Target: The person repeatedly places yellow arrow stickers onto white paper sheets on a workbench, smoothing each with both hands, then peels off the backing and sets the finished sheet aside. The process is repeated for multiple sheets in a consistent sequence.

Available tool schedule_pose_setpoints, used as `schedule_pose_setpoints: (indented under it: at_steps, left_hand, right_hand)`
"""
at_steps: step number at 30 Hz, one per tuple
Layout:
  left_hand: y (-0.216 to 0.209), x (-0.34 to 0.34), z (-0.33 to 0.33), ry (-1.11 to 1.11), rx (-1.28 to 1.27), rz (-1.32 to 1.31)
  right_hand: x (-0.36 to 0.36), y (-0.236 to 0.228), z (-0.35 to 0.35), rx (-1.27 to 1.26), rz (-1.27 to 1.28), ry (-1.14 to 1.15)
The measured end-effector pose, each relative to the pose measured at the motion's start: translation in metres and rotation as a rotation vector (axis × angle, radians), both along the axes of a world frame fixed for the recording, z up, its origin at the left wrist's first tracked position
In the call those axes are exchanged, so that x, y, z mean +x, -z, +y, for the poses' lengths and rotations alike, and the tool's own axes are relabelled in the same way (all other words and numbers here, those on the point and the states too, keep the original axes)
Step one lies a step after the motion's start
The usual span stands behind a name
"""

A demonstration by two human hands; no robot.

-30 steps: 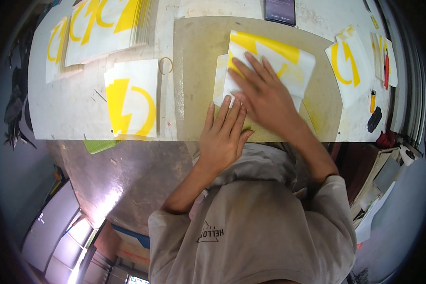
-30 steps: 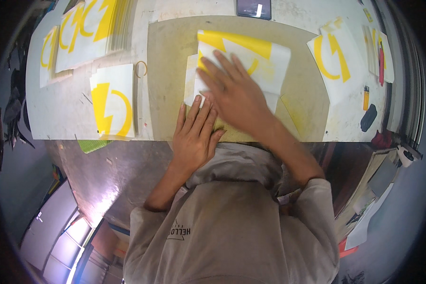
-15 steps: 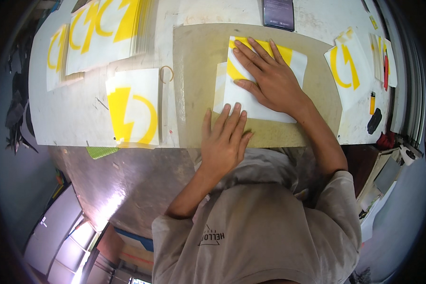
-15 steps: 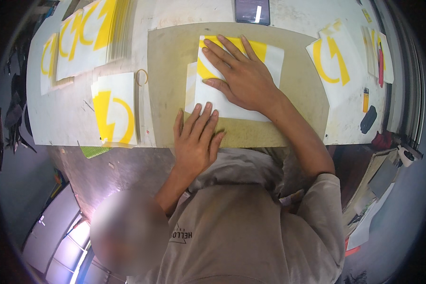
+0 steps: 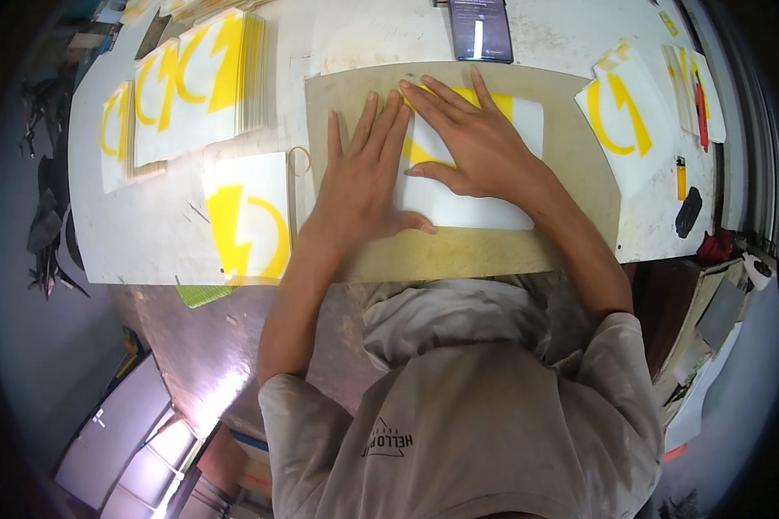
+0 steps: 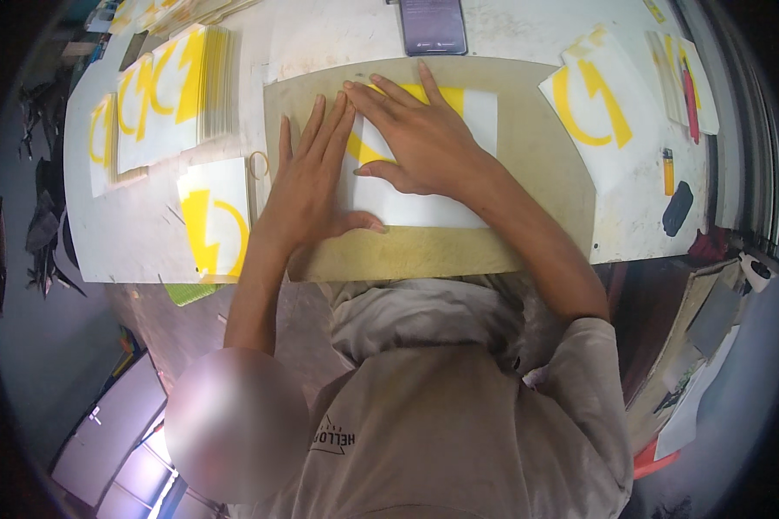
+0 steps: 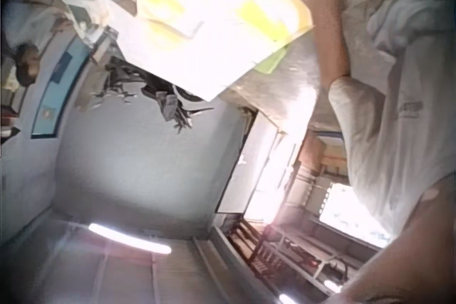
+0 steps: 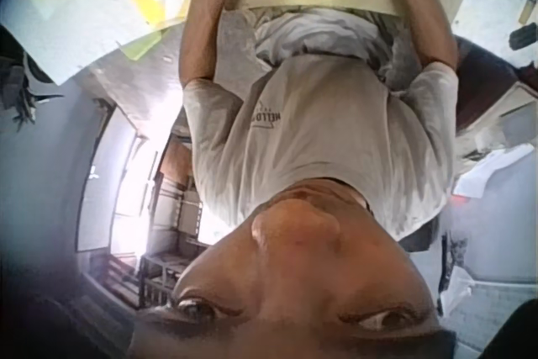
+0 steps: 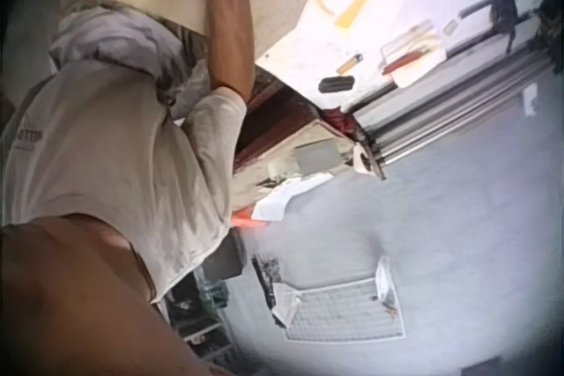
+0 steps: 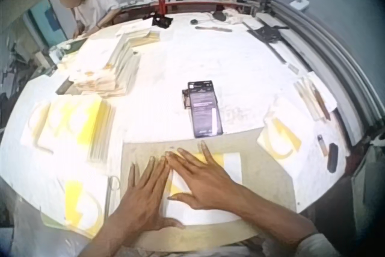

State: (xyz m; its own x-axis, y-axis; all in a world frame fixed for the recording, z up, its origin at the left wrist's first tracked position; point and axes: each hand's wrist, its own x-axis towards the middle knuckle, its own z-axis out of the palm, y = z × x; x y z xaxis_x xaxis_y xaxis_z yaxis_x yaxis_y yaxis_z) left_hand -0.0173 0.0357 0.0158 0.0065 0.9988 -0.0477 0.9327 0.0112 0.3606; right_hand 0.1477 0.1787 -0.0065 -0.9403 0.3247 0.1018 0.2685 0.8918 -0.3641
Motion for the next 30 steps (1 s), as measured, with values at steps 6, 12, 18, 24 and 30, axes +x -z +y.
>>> schedule_pose_setpoints:
  at_steps: [6,12,18,24,30]
  left_hand:
    - [-0.012,-0.003,0.024,0.060,-0.192,0.172]
    - [-0.014,0.002,0.021,0.030,-0.202,0.218]
    - [-0.017,0.022,0.013,-0.046,-0.262,0.229]
    - [-0.008,0.018,0.002,-0.081,-0.191,0.130]
    - [0.000,0.042,-0.018,-0.072,0.136,0.006]
  right_hand:
    - [0.006,0.012,-0.004,0.032,0.015,0.050]
    - [0.068,0.012,0.009,0.196,-0.162,0.486]
    - [0.087,-0.011,-0.118,-0.157,-0.199,0.208]
    - [0.155,-0.023,-0.106,-0.014,-0.317,0.376]
    - [0.122,-0.024,-0.061,-0.112,0.119,0.287]
